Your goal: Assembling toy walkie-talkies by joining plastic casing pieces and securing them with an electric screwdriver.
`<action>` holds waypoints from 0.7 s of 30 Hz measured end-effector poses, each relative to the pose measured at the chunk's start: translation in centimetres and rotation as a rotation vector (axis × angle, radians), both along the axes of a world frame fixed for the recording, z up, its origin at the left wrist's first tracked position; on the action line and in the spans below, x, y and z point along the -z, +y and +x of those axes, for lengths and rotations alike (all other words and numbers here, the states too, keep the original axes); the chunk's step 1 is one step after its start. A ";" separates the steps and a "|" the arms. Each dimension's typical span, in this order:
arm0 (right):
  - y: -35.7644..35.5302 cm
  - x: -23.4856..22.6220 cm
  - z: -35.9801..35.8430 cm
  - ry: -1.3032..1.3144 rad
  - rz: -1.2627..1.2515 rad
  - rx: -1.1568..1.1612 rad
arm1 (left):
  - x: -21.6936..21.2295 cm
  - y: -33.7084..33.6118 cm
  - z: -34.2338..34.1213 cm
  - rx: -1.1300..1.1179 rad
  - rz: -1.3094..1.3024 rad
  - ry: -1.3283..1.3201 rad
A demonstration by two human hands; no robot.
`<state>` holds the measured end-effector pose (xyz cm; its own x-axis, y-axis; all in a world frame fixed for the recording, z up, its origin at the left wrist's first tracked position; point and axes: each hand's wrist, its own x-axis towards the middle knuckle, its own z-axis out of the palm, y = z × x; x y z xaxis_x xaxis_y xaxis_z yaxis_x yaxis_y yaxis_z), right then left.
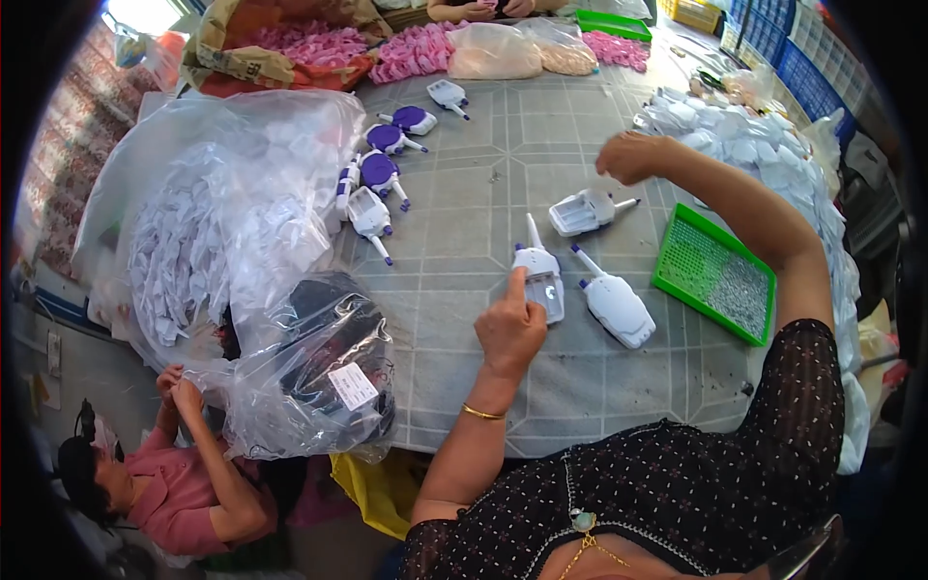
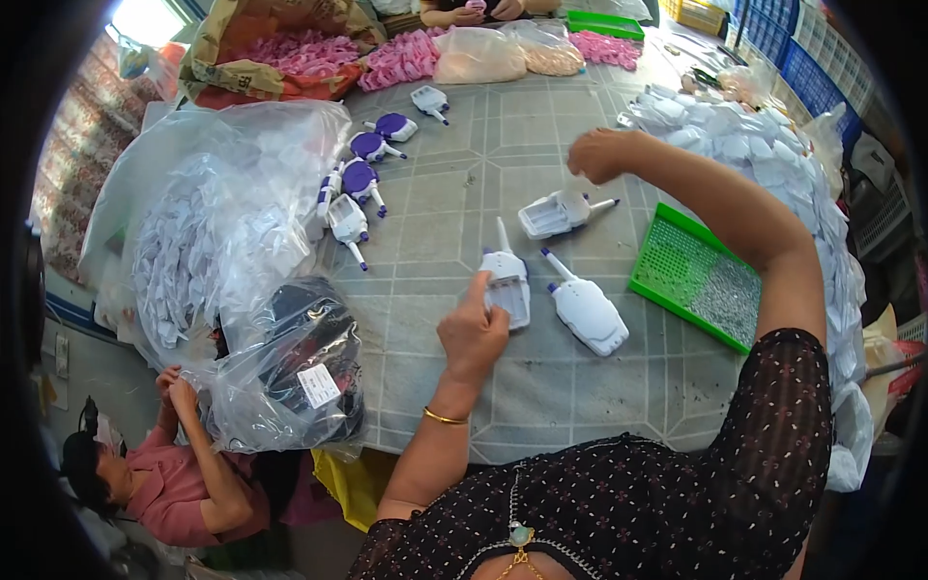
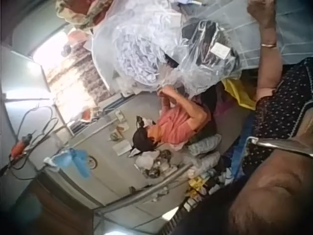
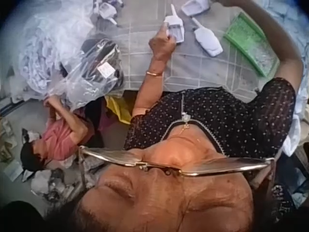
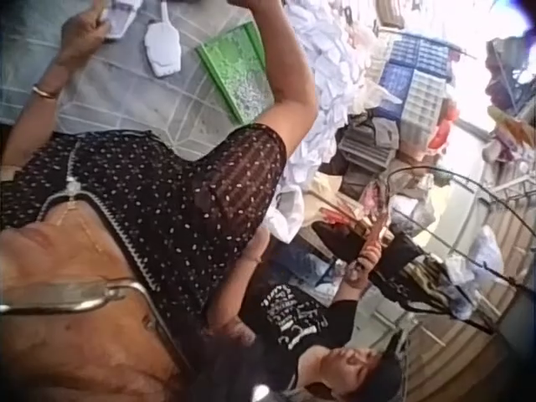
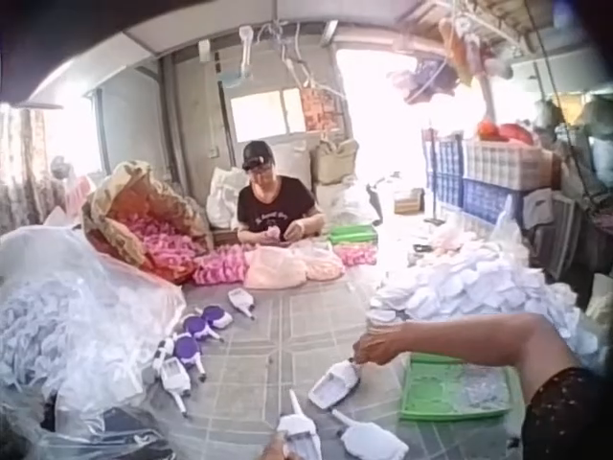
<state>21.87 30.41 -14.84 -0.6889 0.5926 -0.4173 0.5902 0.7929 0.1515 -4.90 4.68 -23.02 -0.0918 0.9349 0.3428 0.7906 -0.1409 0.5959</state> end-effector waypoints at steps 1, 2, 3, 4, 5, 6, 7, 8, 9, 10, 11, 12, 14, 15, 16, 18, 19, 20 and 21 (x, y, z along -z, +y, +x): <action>1.9 0.0 -1.4 0.208 0.042 0.032 | -0.2 0.1 0.1 0.025 0.027 -0.012; 3.9 0.6 -2.7 0.413 0.078 0.065 | -0.1 0.0 0.3 0.053 0.049 -0.026; 5.8 1.2 -3.8 0.549 0.044 0.085 | 0.1 0.1 0.7 0.065 0.022 0.001; 7.4 1.7 -5.8 0.692 0.007 0.095 | 0.0 0.1 0.8 0.058 0.024 0.001; 8.2 2.5 -8.4 0.740 -0.060 0.133 | 0.0 0.1 0.7 0.067 0.007 0.000; 8.7 3.0 -10.9 0.786 -0.127 0.171 | -0.1 0.2 0.6 0.078 -0.008 -0.001; 8.8 3.7 -12.6 0.786 -0.129 0.164 | -0.1 0.4 0.6 0.071 -0.007 -0.001; 8.5 4.6 -14.6 0.714 -0.102 0.084 | -0.1 0.4 0.4 0.077 0.005 0.008; 7.6 5.1 -16.7 0.643 -0.077 0.002 | 0.0 0.3 0.1 0.080 0.015 0.018; 7.2 5.1 -18.1 0.482 -0.133 -0.056 | 0.1 0.3 -0.2 0.064 0.009 0.023; 7.3 5.1 -18.0 0.442 -0.158 -0.074 | 0.1 0.3 -0.2 0.076 0.015 0.036; 7.5 5.1 -17.9 0.403 -0.184 -0.094 | 0.1 0.3 -0.2 0.087 0.021 0.050; 8.1 3.6 -18.7 0.050 -0.304 0.025 | -0.2 0.0 -0.6 0.068 -0.011 0.073; 8.6 3.1 -18.4 -0.318 -0.404 0.169 | -0.4 0.0 -0.3 0.076 -0.035 0.083; 10.6 3.5 -19.0 -0.318 -0.407 0.161 | -0.6 -0.1 -0.3 0.070 -0.040 0.085; 16.3 4.5 -17.1 -0.148 -0.245 0.318 | -1.3 -0.1 1.2 0.148 -0.070 0.063; 17.1 5.6 -18.7 -0.141 -0.250 0.293 | -1.0 -0.2 0.5 0.124 -0.076 0.073; 17.9 6.2 -20.0 0.314 -0.116 0.229 | -0.7 -0.2 0.0 0.123 -0.058 0.071; 18.8 6.7 -21.0 0.767 0.021 0.160 | -0.5 -0.2 -0.2 0.127 -0.036 0.068</action>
<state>0.86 49.25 -21.57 -0.6855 0.7117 0.1532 0.6430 0.6906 -0.3311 -5.14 4.50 -22.51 0.0501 0.9494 0.3099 0.8063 -0.2216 0.5485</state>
